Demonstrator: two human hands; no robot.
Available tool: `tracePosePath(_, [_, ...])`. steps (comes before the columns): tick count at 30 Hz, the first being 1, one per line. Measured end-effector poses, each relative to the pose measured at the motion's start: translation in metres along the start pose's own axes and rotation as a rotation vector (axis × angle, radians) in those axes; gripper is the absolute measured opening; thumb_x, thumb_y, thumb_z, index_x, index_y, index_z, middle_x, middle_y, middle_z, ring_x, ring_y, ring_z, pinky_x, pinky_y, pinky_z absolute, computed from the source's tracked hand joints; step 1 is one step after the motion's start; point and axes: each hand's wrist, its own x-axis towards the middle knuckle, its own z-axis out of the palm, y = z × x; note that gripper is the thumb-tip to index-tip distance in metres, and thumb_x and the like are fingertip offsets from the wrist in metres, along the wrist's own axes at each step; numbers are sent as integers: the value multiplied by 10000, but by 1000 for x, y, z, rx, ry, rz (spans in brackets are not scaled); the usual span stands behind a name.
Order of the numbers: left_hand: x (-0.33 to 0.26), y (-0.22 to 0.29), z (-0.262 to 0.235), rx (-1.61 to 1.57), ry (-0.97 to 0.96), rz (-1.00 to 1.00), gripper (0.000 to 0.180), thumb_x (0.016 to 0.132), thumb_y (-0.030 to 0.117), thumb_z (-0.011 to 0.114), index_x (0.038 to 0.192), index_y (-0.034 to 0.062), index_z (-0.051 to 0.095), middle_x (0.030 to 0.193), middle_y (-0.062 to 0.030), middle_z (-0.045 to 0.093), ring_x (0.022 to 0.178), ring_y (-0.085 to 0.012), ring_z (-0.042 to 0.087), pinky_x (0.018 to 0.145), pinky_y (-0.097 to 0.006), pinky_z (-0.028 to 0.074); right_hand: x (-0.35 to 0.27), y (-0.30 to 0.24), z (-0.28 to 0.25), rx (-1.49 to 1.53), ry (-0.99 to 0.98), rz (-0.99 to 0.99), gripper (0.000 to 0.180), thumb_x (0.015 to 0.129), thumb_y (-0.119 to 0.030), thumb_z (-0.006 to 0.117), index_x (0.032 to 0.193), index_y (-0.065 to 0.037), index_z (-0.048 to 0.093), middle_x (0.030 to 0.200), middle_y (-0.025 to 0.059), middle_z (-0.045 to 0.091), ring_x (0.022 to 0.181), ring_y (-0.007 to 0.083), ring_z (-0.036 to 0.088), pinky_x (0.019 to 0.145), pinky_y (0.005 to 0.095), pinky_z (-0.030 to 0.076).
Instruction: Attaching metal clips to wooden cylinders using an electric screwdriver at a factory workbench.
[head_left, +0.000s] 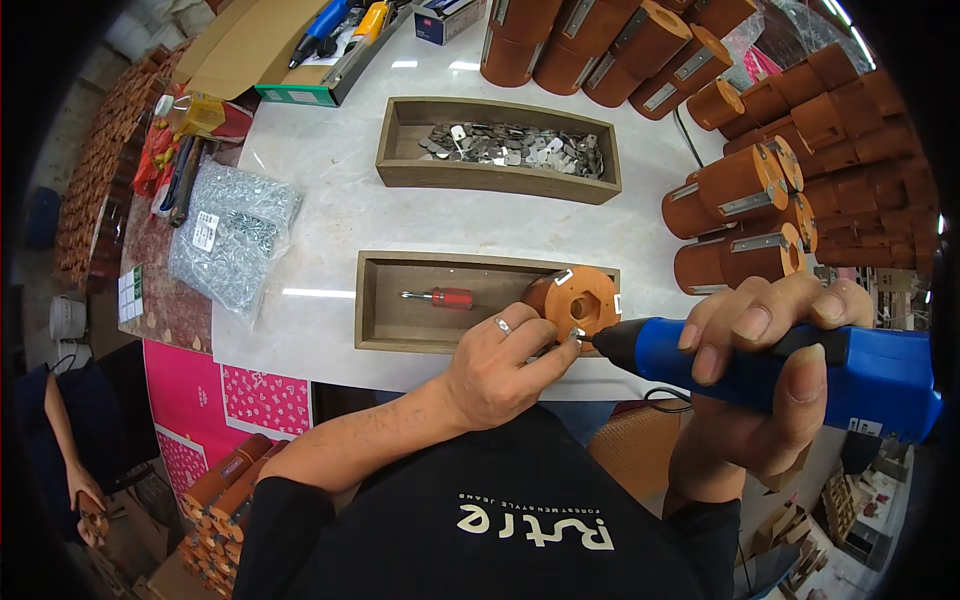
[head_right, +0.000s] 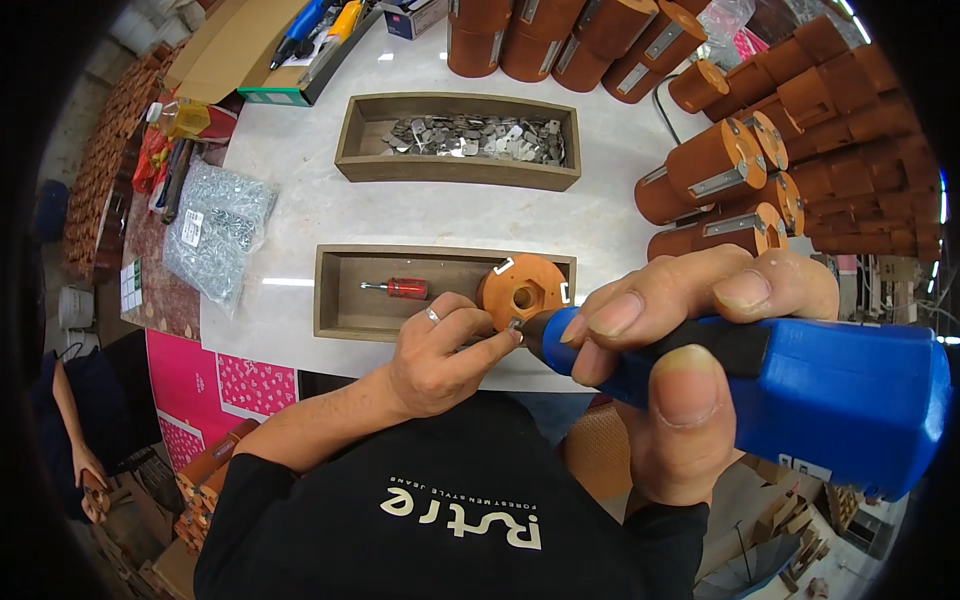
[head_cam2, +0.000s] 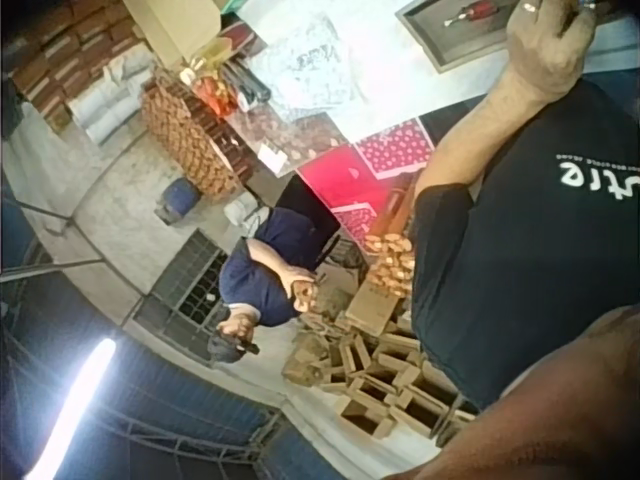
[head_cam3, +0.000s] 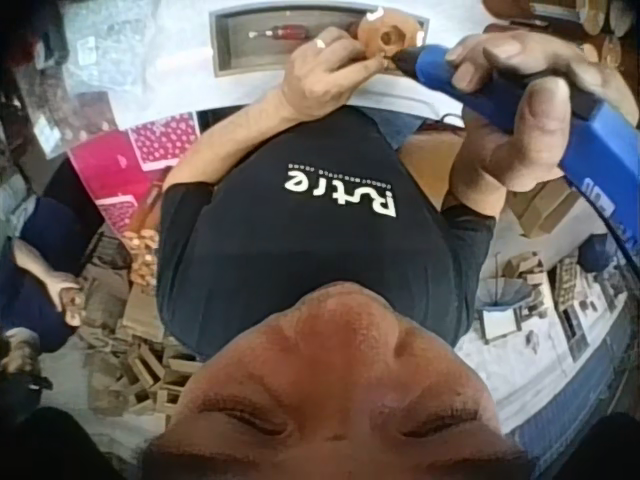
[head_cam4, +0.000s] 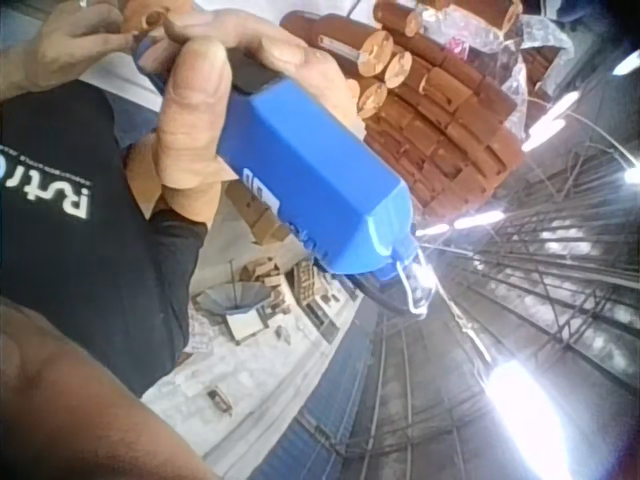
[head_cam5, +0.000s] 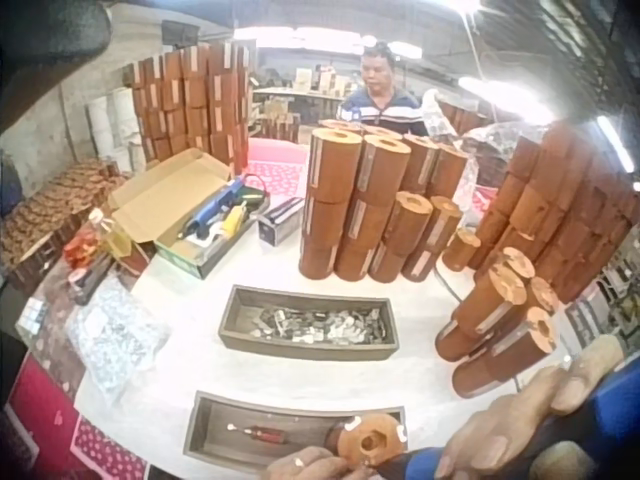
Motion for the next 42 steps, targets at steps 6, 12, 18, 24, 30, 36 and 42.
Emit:
tracePosePath(6, [1, 1, -2, -5, -10, -24, 274, 672, 15, 746, 944, 35, 718, 779, -77, 568, 700, -216, 554, 528, -306, 456, 1, 1, -9, -2, -6, -12, 322, 970, -195, 472, 1254, -56, 414, 962, 130, 598, 645, 175, 575, 651, 377, 513])
tracePosePath(12, [1, 0, -2, -14, -19, -14, 275, 680, 19, 753, 952, 38, 720, 779, -78, 563, 686, -217, 544, 519, -309, 442, 2, 2, -14, 21, -31, -18, 314, 972, -191, 468, 1251, -57, 415, 965, 131, 599, 647, 176, 576, 655, 376, 510])
tracePosePath(18, [2, 3, -3, -56, -14, -95, 281, 678, 65, 812, 940, 48, 713, 776, -73, 561, 677, -218, 534, 528, -321, 426, 3, 1, -11, 28, 7, 19, 309, 972, -182, 475, 1246, -56, 412, 964, 134, 600, 640, 178, 574, 663, 380, 506])
tracePosePath(24, [17, 5, -8, -137, -19, -294, 267, 683, 87, 821, 918, 49, 700, 778, -69, 560, 691, -228, 539, 600, -355, 441, 3, -1, -5, 25, 30, 64, 314, 967, -173, 486, 1252, -64, 411, 959, 134, 605, 633, 180, 575, 655, 379, 506])
tracePosePath(30, [19, 8, -1, -162, -75, -352, 219, 706, 49, 781, 905, 40, 688, 795, -76, 552, 743, -254, 549, 634, -368, 450, 2, -6, -4, -67, 10, 74, 314, 964, -171, 501, 1252, -78, 416, 956, 132, 604, 612, 179, 572, 640, 383, 506])
tracePosePath(36, [17, 8, 2, -140, -43, -321, 201, 702, 29, 769, 882, 41, 681, 806, -82, 555, 761, -269, 558, 646, -373, 457, 1, -8, 2, -97, 9, 88, 323, 947, -172, 548, 1231, -89, 419, 919, 125, 605, 598, 175, 569, 622, 383, 509])
tracePosePath(42, [20, 6, 2, -122, -37, -275, 170, 742, 99, 770, 828, 45, 634, 787, -94, 514, 757, -287, 541, 616, -385, 468, 1, -7, 9, -153, 46, 101, 328, 934, -192, 586, 1203, -96, 425, 847, 107, 598, 564, 171, 566, 589, 376, 516])
